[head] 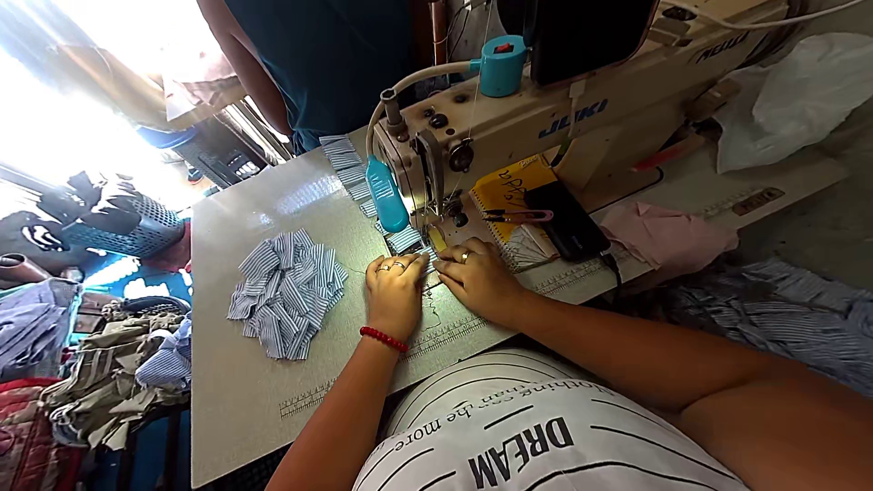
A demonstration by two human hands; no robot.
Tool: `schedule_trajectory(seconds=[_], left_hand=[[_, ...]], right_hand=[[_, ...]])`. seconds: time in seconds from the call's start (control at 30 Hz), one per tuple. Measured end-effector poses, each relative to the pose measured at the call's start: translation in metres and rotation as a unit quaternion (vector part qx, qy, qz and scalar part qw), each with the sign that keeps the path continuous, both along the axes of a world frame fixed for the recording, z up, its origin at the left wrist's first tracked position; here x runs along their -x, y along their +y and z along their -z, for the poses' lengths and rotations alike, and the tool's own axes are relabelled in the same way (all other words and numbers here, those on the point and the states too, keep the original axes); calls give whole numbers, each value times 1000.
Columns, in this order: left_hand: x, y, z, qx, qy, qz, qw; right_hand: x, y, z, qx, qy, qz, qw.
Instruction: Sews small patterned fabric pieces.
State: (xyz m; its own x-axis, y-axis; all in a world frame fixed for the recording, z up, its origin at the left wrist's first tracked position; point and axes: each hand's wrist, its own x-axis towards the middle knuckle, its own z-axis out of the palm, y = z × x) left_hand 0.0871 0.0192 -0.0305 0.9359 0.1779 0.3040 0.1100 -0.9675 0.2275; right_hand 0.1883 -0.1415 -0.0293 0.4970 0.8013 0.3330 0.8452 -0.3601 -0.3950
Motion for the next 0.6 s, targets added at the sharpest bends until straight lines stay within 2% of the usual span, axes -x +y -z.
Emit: schedule_trajectory(seconds=[0.2, 0.43, 0.6], left_hand=[[-5, 2, 0, 2, 38, -2, 999], [-15, 11, 2, 79, 6, 7, 997], [-16, 14, 2, 67, 12, 1, 998]], right_hand=[[4, 0, 1, 29, -52, 5, 998], [4, 3, -3, 75, -23, 27, 997], [4, 4, -9, 107, 8, 28, 994]])
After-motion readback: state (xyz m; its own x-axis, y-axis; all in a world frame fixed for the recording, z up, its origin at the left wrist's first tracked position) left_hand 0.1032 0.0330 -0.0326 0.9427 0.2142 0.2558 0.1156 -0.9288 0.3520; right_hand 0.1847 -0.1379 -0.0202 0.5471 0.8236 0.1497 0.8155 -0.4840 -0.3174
